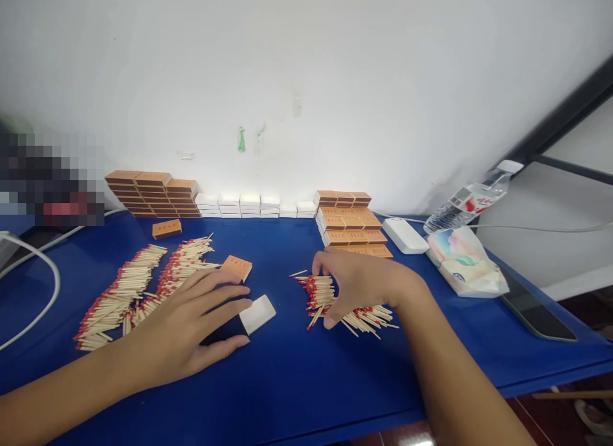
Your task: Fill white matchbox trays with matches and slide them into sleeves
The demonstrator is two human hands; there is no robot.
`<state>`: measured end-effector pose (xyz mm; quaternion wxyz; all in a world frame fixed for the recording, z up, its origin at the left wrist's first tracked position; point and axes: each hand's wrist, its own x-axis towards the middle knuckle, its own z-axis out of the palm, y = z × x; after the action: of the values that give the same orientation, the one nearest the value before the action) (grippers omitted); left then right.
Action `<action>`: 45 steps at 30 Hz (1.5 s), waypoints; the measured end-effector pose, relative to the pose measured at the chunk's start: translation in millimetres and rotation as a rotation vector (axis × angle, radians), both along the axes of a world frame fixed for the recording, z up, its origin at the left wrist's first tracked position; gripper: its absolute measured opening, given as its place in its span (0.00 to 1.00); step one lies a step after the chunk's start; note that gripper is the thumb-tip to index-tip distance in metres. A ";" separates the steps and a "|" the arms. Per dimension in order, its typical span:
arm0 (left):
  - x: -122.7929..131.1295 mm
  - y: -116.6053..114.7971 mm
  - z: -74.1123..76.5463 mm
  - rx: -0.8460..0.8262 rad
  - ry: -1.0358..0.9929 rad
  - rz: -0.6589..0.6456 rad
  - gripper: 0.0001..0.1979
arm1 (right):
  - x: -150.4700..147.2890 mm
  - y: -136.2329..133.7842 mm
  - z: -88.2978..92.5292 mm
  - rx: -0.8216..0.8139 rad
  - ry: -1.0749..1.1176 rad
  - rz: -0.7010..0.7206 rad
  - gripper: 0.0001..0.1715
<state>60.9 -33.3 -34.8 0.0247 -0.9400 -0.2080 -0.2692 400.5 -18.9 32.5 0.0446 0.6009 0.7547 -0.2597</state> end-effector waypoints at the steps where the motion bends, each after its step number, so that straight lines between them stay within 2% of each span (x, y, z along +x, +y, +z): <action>1: 0.6 -1.3 0.8 -0.006 -0.004 0.000 0.14 | -3.7 -1.6 -2.6 -0.004 -0.005 0.005 0.41; 7: 3.1 -4.2 2.9 -0.011 -0.014 -0.028 0.11 | -10.5 1.1 -8.3 -0.013 -0.004 0.000 0.31; 15: 0.3 -3.0 -2.5 -0.059 0.014 -0.044 0.12 | -13.3 9.6 -13.1 0.074 0.056 0.094 0.22; 21: -0.8 -3.7 -5.1 -0.065 -0.007 -0.036 0.14 | -18.8 19.0 -20.5 0.161 0.142 0.070 0.25; 27: 1.4 -4.7 -1.3 -0.109 -0.008 -0.131 0.09 | -23.2 28.1 -33.6 0.304 0.198 0.096 0.28; 29: 1.8 -4.9 -0.7 -0.118 -0.011 -0.154 0.08 | -21.9 27.4 -32.2 0.367 0.216 0.098 0.30; 31: 1.4 -3.7 -1.4 -0.121 -0.020 -0.155 0.07 | -19.8 24.2 -25.4 0.432 0.224 0.095 0.28; 33: 0.2 -1.1 -3.0 -0.111 -0.034 -0.144 0.06 | -18.1 18.8 -15.2 0.384 0.239 0.143 0.23; 36: -2.1 3.7 -5.0 -0.092 -0.050 -0.129 0.06 | -20.0 10.8 -3.1 0.106 0.283 0.287 0.17; 38: -3.2 5.8 -5.4 -0.090 -0.059 -0.121 0.06 | -23.9 8.3 -2.0 -0.026 0.289 0.326 0.15; 41: -3.5 6.6 -4.9 -0.095 -0.059 -0.114 0.06 | -29.3 9.3 -7.9 -0.055 0.256 0.316 0.11; 45: -2.8 5.7 -4.1 -0.100 -0.051 -0.122 0.06 | -28.2 10.9 -12.1 -0.052 0.189 0.278 0.12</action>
<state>58.1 -27.6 -38.9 -0.0441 -0.9438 -0.1640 -0.2834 372.3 -8.1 20.4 0.0242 0.4623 0.8244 -0.3258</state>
